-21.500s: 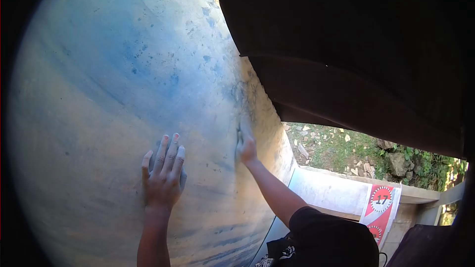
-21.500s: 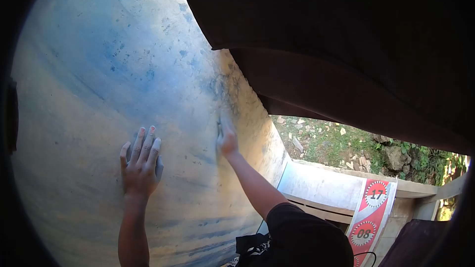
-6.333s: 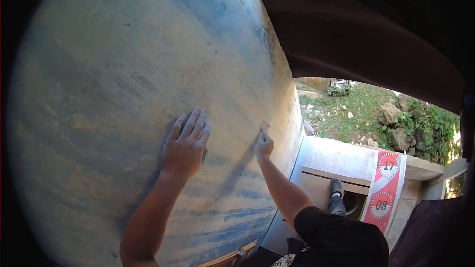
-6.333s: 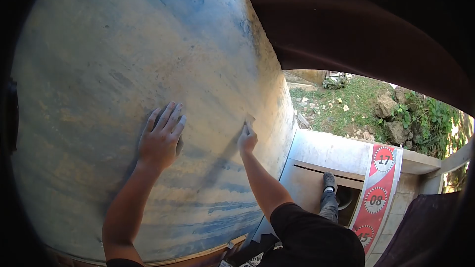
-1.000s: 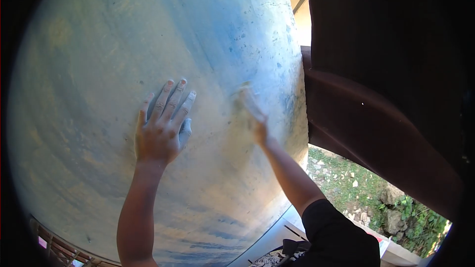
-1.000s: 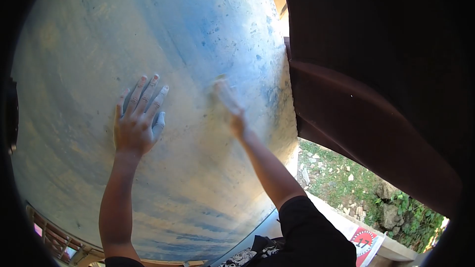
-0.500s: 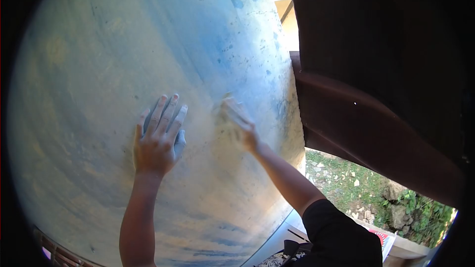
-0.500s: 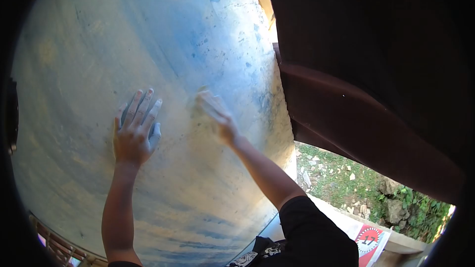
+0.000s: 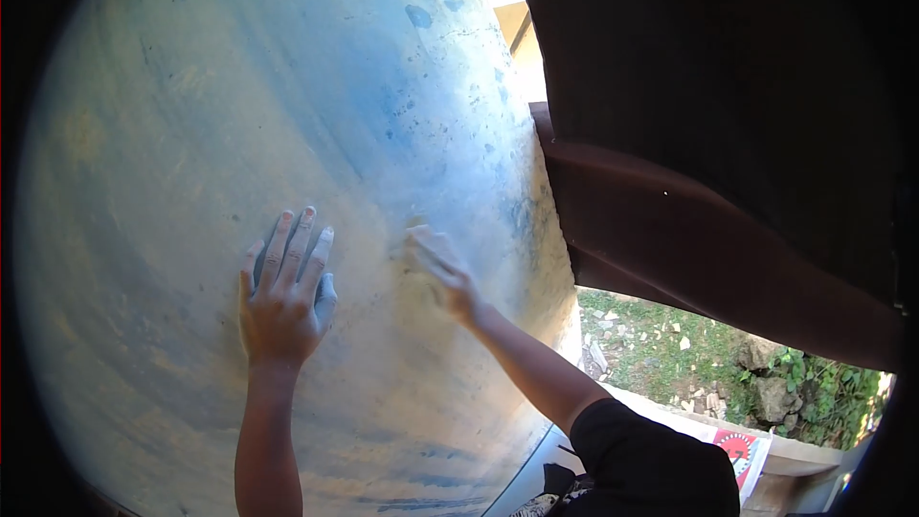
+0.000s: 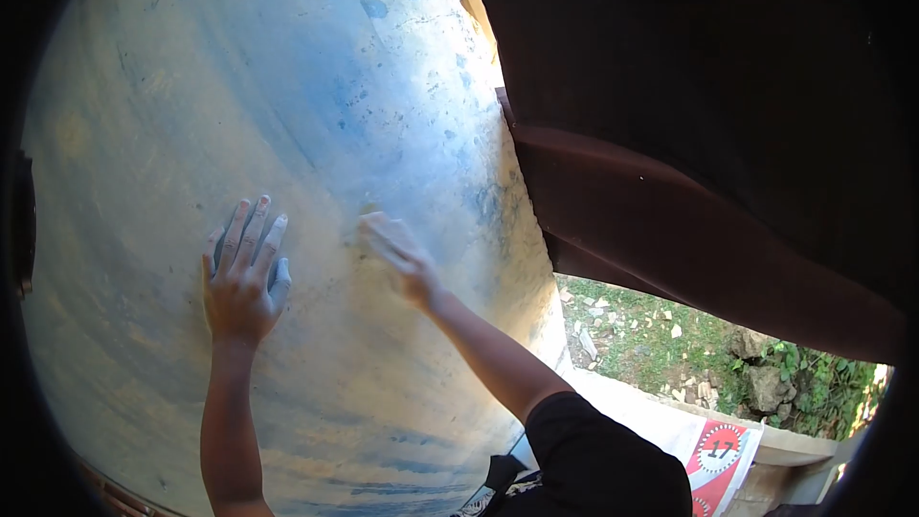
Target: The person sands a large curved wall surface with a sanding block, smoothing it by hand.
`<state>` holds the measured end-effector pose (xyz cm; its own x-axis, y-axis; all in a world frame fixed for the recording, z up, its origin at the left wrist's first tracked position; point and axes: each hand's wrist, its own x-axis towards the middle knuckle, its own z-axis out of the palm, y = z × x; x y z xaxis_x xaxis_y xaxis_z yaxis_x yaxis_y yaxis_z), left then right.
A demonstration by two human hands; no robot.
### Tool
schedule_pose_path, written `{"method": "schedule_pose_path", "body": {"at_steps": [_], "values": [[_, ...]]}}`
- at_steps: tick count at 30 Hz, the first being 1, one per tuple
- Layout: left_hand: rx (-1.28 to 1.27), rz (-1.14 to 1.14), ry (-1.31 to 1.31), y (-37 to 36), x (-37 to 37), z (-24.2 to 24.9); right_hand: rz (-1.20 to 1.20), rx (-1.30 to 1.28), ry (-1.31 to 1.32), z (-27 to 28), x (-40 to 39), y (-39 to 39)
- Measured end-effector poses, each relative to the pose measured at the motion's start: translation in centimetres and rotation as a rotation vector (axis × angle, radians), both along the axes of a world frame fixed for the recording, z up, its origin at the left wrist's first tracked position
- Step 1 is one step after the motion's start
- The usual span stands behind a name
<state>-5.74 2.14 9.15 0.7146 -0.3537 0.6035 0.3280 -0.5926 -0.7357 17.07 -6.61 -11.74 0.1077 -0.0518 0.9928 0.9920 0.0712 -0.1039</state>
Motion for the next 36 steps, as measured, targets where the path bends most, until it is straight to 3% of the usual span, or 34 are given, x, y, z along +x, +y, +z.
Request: {"method": "schedule_pose_path", "body": {"at_steps": [1,4,5,7,9,11,13,16,18,20,22,23,25,27,28,29,32,34,36], "values": [[0.014,0.005,-0.003,0.2,0.0,0.0,0.0,0.008,0.001,-1.7,2.2,-0.3],[0.01,0.012,0.084,0.1,0.1,-0.1,-0.007,0.291,0.846,-4.4,7.1,-2.1],[-0.001,0.019,0.089,0.3,0.1,-0.2,-0.005,0.278,0.852,-3.9,7.8,-1.9],[0.016,-0.01,0.084,0.5,0.4,-0.3,-0.27,0.433,0.855,-0.5,7.5,-1.5],[0.016,-0.007,0.08,0.4,0.3,-0.2,0.077,0.283,1.005,4.3,0.9,-1.5],[0.018,-0.003,0.08,0.2,0.2,-0.2,0.04,0.294,0.334,4.9,-2.6,0.4],[-0.005,0.026,0.086,-0.2,0.1,-0.1,0.092,-0.02,0.184,3.7,-5.5,-0.6],[0.026,0.008,0.076,0.0,0.2,-0.1,0.028,-0.016,0.108,-2.9,-1.3,-0.5],[0.028,-0.002,0.085,0.4,0.2,-0.1,0.456,0.162,0.843,-7.3,1.8,0.2],[0.021,-0.011,0.098,0.7,0.4,-0.4,-0.123,0.442,0.78,-5.8,5.0,-2.6],[0.095,0.06,0.185,0.7,0.7,-0.8,-0.017,0.561,1.175,-6.1,9.7,-3.2],[0.087,0.062,0.186,0.5,1.1,-1.1,-0.02,0.552,1.176,-4.8,9.3,-2.9],[0.14,0.06,0.305,0.1,2.0,-1.8,-0.266,0.473,0.929,-0.3,5.8,-1.4],[0.152,0.053,0.302,0.0,2.6,-2.3,0.105,0.041,1.042,2.1,0.3,-1.4],[0.169,0.047,0.303,0.0,2.9,-2.5,0.114,0.34,0.471,1.5,-1.1,1.2],[0.171,0.048,0.304,-0.1,3.0,-2.6,0.064,0.179,0.355,-1.1,-1.8,3.1],[0.221,0.067,0.285,0.1,2.9,-2.6,-0.099,0.017,0.174,-2.9,-5.3,-1.0],[0.154,0.06,0.31,0.1,2.9,-2.7,0.214,0.205,0.51,-10.0,-1.5,0.7],[0.177,0.067,0.306,-0.1,3.0,-2.6,-0.215,0.354,0.649,-13.4,3.5,0.4]]}}
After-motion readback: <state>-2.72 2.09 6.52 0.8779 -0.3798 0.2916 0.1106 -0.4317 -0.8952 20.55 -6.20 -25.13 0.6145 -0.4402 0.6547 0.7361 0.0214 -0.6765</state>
